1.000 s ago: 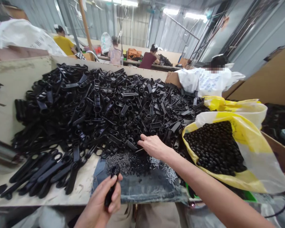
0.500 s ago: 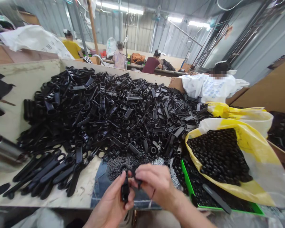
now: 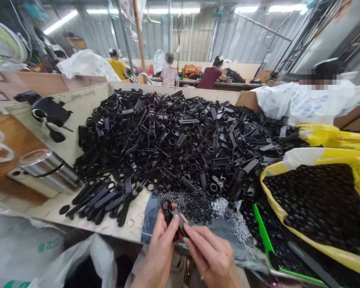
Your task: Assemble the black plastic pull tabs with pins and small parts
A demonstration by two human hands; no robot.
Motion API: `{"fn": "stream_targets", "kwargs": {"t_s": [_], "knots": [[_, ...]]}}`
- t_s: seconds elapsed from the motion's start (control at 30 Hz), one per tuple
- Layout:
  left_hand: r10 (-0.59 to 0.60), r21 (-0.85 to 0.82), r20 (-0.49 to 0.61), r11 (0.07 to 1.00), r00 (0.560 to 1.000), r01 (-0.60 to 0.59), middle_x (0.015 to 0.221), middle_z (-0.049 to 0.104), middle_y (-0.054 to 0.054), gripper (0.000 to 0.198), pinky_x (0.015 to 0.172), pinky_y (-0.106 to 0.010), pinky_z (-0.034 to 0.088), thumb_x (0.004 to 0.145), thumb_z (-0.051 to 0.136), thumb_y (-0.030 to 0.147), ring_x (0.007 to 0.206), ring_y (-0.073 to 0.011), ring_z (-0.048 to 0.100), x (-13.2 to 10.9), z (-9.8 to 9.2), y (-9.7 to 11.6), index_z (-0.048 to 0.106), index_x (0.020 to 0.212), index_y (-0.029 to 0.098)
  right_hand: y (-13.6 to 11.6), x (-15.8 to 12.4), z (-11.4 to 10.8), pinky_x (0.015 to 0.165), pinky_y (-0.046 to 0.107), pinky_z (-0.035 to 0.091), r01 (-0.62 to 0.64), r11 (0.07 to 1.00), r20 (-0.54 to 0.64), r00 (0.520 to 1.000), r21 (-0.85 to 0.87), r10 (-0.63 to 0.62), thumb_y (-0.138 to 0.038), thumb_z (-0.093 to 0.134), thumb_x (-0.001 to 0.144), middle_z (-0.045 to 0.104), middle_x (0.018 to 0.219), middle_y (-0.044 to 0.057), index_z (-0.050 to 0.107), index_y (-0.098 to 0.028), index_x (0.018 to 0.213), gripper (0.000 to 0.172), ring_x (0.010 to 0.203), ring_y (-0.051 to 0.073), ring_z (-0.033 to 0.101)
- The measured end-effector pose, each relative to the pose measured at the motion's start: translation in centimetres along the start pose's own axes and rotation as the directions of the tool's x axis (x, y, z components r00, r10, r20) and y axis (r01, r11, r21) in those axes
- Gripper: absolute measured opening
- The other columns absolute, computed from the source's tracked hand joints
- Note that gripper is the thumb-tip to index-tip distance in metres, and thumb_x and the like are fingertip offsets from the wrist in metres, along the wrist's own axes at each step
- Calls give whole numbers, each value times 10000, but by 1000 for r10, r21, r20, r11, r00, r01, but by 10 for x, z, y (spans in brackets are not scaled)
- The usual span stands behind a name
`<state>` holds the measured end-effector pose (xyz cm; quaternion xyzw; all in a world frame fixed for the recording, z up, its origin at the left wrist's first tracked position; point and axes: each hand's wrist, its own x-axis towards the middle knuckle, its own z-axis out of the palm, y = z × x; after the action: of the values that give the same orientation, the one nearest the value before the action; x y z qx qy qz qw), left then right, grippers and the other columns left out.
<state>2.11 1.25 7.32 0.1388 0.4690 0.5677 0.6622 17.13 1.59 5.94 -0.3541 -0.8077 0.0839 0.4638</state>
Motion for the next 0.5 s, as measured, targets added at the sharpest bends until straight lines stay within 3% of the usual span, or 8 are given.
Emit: {"fn": "stream_targets", "kwargs": {"t_s": [0.17, 0.33, 0.5], "knots": [[-9, -8, 59, 1000, 998, 10, 1065, 713, -65, 448, 934, -322, 473, 814, 819, 487, 1080, -236, 628, -6, 0, 2, 706, 1168, 237, -7, 2, -4, 715, 221, 641, 35, 999, -29, 999, 30, -34, -91, 606, 995, 799, 970, 117, 708, -132, 1217, 247, 839, 185, 786], [12, 21, 94, 1000, 996, -14, 1037, 695, -48, 351, 893, -280, 466, 838, 792, 513, 989, -193, 584, -8, -1, 2, 737, 1053, 240, -10, -1, 1, 697, 240, 643, 62, 998, -60, 996, -10, -62, -92, 603, 998, 802, 966, 115, 705, -132, 1235, 260, 831, 192, 785], [-19, 24, 102, 1000, 995, 17, 986, 696, -36, 410, 873, -280, 484, 821, 811, 504, 962, -191, 600, -11, 2, 1, 727, 1132, 251, -12, 3, 0, 590, 269, 604, 74, 995, -56, 995, -66, -78, -109, 616, 995, 799, 904, 100, 716, -148, 1221, 250, 708, 193, 747]]}}
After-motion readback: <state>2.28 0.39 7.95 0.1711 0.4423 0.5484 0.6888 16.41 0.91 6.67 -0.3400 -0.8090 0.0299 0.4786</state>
